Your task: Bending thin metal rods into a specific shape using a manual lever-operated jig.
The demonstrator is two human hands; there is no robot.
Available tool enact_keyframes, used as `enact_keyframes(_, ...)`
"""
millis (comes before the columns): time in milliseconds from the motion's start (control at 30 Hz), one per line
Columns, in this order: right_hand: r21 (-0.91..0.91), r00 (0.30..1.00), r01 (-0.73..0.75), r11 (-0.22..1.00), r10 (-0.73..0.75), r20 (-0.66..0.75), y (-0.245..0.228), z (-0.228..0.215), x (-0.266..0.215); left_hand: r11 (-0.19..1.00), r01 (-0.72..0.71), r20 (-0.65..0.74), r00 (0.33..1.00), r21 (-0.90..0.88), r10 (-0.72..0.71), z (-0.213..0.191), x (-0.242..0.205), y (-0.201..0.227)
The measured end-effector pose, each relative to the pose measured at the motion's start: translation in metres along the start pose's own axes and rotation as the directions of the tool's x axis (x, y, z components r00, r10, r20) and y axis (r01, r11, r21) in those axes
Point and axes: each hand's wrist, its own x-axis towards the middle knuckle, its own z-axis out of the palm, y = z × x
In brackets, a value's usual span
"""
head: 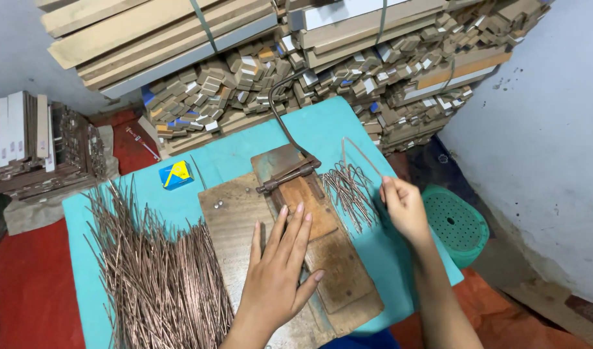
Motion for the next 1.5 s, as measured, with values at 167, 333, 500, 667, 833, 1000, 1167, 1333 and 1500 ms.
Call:
enact_keyframes(167, 0.107, 0.986, -0.15, 0.983, 0.141, 0.085, 0.061, 0.009, -0.034, 0.999, -0.006, -0.021, 1.0, -0.037, 0.005, -0.001, 0.001, 0.001)
enact_keyframes(333, 0.002, 0.972, -0.208, 0.978, 0.207, 0.109, 0.06, 0.021, -0.044, 0.999, -0.002, -0.019, 1.0, -0.032, 0.002, 0.002, 0.0, 0.0)
enact_keyframes(500, -0.543, 0.972, -0.162, 0.824, 0.228, 0.056, 0.042, 0.019, -0.044, 0.995, 0.014, 0.017, 1.0, -0.101, -0.012, 0.001, 0.0, 0.001)
enact_keyframes(667, -0.744, 0.889, -0.295, 0.599, 0.457, 0.015, 0.0, 0.017, -0.042, 0.991, 0.022, 0.019, 1.0, -0.13, -0.019, 0.001, -0.001, 0.001)
enact_keyframes(833, -0.79, 0.862, -0.345, 0.507, 0.505, -0.053, -0.012, 0.013, -0.041, 0.991, 0.029, 0.02, 0.999, -0.129, -0.026, 0.0, 0.0, 0.002)
enact_keyframes(1000, -0.722, 0.916, -0.333, 0.606, 0.39, -0.094, -0.033, 0.007, -0.043, 0.982, 0.037, 0.022, 0.999, -0.187, -0.034, -0.001, 0.0, 0.003)
enact_keyframes(1167, -0.772, 0.848, -0.373, 0.514, 0.527, -0.059, -0.061, -0.002, -0.035, 0.972, 0.059, 0.043, 0.998, -0.228, -0.05, -0.003, 0.0, 0.005)
enact_keyframes(1333, -0.481, 0.946, -0.286, 0.829, 0.325, -0.002, -0.062, 0.003, -0.03, 0.909, 0.13, 0.082, 0.991, -0.397, -0.106, -0.004, 0.0, 0.01)
enact_keyframes(1500, 0.28, 0.982, -0.053, 0.959, -0.001, 0.187, -0.074, 0.027, -0.019, 0.762, 0.272, 0.166, 0.962, -0.587, -0.215, 0.0, -0.002, 0.012)
